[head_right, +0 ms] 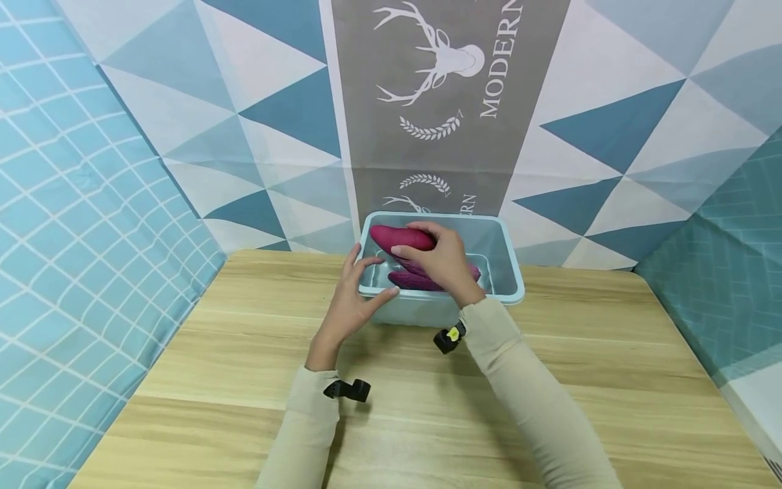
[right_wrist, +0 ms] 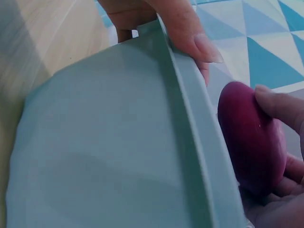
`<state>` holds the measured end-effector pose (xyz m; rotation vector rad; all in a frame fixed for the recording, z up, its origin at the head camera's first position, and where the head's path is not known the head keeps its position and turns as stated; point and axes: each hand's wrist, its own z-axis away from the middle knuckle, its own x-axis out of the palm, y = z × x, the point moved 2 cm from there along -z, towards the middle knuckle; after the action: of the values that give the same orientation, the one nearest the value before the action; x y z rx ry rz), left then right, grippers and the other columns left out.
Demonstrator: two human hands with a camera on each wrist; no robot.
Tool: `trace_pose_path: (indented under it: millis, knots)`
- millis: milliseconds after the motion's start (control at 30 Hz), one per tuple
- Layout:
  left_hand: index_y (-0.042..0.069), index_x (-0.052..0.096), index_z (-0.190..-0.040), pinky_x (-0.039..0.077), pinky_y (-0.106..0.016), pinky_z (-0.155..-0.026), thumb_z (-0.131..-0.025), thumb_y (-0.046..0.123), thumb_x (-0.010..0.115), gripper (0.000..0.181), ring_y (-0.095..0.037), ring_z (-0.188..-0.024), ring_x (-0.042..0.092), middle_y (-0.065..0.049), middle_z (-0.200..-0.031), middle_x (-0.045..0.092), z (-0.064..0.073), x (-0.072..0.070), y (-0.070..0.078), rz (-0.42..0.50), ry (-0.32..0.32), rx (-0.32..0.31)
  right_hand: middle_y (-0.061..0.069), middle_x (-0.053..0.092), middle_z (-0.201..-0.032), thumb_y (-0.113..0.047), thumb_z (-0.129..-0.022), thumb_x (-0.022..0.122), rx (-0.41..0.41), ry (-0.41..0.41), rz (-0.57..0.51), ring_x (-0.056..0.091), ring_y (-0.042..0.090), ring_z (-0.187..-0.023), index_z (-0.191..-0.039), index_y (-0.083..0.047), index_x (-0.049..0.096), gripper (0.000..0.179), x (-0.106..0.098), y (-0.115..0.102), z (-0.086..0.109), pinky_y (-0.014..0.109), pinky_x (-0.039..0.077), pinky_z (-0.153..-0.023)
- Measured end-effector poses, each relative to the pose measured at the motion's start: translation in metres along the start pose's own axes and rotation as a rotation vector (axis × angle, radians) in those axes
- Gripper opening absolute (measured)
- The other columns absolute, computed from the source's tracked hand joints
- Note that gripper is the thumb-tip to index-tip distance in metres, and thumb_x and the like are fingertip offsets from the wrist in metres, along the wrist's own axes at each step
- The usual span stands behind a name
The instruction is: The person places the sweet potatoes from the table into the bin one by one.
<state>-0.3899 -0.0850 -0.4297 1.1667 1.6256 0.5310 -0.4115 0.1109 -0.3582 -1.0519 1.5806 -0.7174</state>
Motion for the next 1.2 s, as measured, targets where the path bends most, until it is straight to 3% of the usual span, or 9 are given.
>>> trace_pose_path:
  millis: [133, 300, 467, 667, 967, 1200]
  knots:
    - [0.021, 0.053, -0.138, 0.034, -0.065, -0.116, -0.086, 0.044, 0.079, 0.062, -0.042, -0.154, 0.024, -0.006, -0.171, 0.009, -0.001, 0.001, 0.000, 0.007, -0.001, 0.005, 0.006, 0.064, -0.137, -0.043, -0.083, 0.082, 0.029, 0.028, -0.009, 0.062, 0.025, -0.120, -0.136, -0.020, 0.063, 0.061, 0.003, -0.006, -0.010, 0.044, 0.053, -0.103]
    - [0.021, 0.053, -0.137, 0.035, -0.064, -0.116, -0.086, 0.043, 0.079, 0.062, -0.043, -0.153, 0.026, -0.008, -0.171, 0.009, -0.001, 0.008, 0.001, 0.018, -0.013, 0.024, 0.009, 0.059, -0.147, -0.040, -0.085, 0.081, 0.026, 0.041, 0.007, 0.054, 0.026, -0.137, -0.142, -0.016, 0.058, 0.066, 0.001, -0.009, -0.015, 0.045, 0.042, -0.117]
    - [0.018, 0.053, -0.139, 0.037, -0.064, -0.115, -0.086, 0.045, 0.078, 0.065, -0.044, -0.152, 0.027, -0.008, -0.171, 0.008, -0.002, 0.015, 0.003, 0.032, -0.040, 0.045, 0.012, 0.058, -0.147, -0.038, -0.085, 0.081, 0.051, 0.024, 0.005, 0.052, 0.027, -0.139, -0.141, -0.014, 0.058, 0.065, -0.004, -0.008, -0.010, 0.044, 0.039, -0.119]
    - [0.024, 0.051, -0.139, 0.037, -0.063, -0.115, -0.086, 0.046, 0.077, 0.064, -0.042, -0.152, 0.028, -0.006, -0.171, 0.007, -0.003, 0.018, 0.006, 0.030, -0.061, 0.029, 0.011, 0.060, -0.144, -0.036, -0.085, 0.082, 0.053, 0.016, -0.001, 0.054, 0.026, -0.138, -0.139, -0.015, 0.059, 0.063, -0.012, -0.004, -0.001, 0.044, 0.038, -0.121]
    - [0.026, 0.048, -0.142, 0.032, -0.062, -0.119, -0.086, 0.045, 0.079, 0.067, -0.037, -0.156, 0.020, -0.007, -0.171, 0.008, -0.004, 0.006, -0.002, 0.017, -0.038, -0.001, 0.009, 0.061, -0.144, -0.033, -0.084, 0.083, -0.015, -0.027, -0.033, 0.055, 0.028, -0.136, -0.140, -0.015, 0.058, 0.065, -0.018, -0.005, 0.023, 0.048, 0.040, -0.118]
    - [0.022, 0.050, -0.141, 0.015, -0.071, -0.120, -0.085, 0.045, 0.077, 0.067, -0.041, -0.156, 0.015, -0.017, -0.169, 0.012, 0.002, -0.008, -0.012, -0.129, 0.025, 0.041, 0.009, 0.059, -0.145, -0.037, -0.088, 0.078, -0.036, -0.039, 0.012, 0.052, 0.028, -0.140, -0.142, -0.016, 0.056, 0.061, -0.014, -0.004, 0.050, 0.052, 0.039, -0.118]
